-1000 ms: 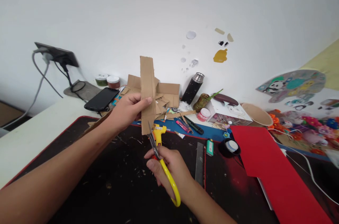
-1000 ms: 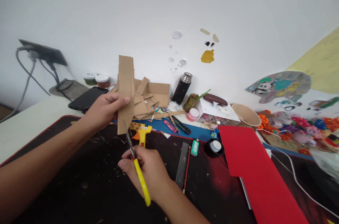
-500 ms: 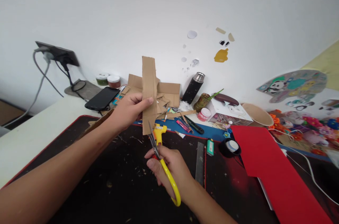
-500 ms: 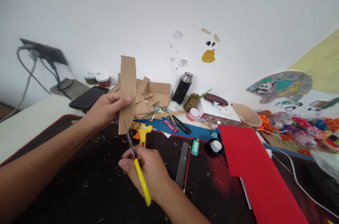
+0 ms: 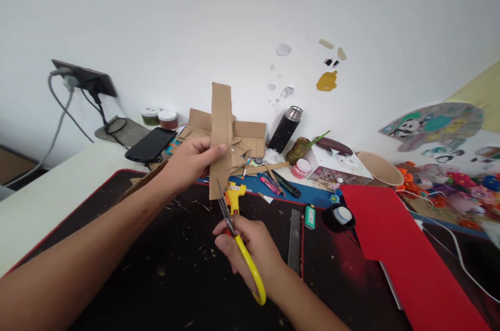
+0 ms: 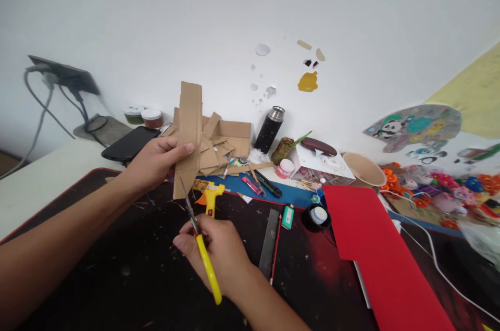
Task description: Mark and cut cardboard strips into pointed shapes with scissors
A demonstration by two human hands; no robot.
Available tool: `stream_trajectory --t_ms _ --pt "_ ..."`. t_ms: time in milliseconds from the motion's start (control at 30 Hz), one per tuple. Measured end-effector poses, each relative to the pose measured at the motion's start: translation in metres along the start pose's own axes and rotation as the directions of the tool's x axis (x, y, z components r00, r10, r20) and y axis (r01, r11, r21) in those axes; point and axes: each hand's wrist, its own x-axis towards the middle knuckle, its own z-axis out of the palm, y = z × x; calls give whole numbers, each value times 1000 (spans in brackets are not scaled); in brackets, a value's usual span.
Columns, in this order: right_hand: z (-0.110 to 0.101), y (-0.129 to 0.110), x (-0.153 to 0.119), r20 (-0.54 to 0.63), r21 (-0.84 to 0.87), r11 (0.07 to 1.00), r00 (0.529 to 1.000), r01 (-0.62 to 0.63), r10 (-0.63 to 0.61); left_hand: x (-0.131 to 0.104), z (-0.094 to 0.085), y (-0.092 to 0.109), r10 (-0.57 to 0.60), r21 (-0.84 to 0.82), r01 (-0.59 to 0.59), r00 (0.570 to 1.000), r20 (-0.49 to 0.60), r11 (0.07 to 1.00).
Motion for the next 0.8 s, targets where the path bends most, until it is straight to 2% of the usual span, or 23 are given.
stream_trajectory --t_ms 367,800 --pt "0 7 -1 3 -55 998 1000 30 -30 -2 1 5 23 30 -24 1000 18 999" --pt "-1 1 0 4 -43 999 999 33 -32 -1 -1 4 21 14 -22 999 43 1000"
